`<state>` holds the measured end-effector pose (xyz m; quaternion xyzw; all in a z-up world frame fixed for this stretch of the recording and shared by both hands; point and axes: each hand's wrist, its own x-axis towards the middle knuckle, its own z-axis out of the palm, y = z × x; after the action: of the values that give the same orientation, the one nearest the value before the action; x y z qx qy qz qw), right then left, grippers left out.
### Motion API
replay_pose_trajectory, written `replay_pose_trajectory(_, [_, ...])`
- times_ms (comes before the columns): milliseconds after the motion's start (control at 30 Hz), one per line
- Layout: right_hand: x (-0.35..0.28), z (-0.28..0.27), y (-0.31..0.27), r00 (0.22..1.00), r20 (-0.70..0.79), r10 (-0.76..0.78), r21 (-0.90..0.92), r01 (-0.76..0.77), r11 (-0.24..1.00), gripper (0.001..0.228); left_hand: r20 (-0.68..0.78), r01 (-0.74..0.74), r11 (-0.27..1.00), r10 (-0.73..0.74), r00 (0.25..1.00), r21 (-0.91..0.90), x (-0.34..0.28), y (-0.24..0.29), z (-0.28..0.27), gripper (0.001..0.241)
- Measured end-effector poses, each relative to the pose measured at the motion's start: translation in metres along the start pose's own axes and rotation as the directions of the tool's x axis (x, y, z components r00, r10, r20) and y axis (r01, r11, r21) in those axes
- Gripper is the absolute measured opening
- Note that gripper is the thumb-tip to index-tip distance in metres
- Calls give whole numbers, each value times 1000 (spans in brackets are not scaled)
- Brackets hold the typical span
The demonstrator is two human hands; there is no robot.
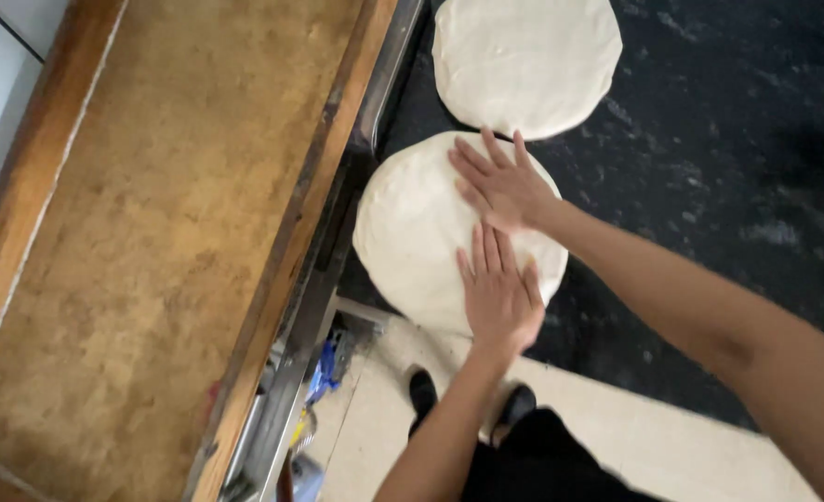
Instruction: Portioning a large dough mass into individual pieces using a scraper and weighing them on a scale, then shaping them into flat rounds.
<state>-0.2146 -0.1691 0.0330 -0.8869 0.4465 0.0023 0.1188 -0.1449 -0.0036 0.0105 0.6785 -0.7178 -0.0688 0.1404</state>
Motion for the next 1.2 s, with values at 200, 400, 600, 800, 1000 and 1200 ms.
replay_pose_trajectory(200, [25,19,30,1000,13,-24,22,24,999,64,-4,-43,987,43,999,-152,-8,10,-10,74])
replay_pose_trajectory(400, [-2,37,48,998,-66,12,-129,-20,991,65,-32,-114,992,116,993,59,-11,31,7,69])
replay_pose_trajectory(600, [-31,20,12,976,-100,195,177,-175,968,65,-25,-68,986,65,998,-151,-2,-23,1,69])
replay_pose_trajectory(800, [-99,29,-51,939,-220,266,16,-269,963,67,-114,77,995,-84,990,-61,4,-77,-40,72])
replay_pose_trajectory(1000, [-90,20,-33,940,-78,332,119,-322,939,68,-24,125,981,-130,991,-148,0,-106,-39,75])
replay_pose_trajectory(1200, [-58,42,-83,938,-118,324,81,-317,945,69,-34,110,990,-113,993,-85,30,-115,-47,68])
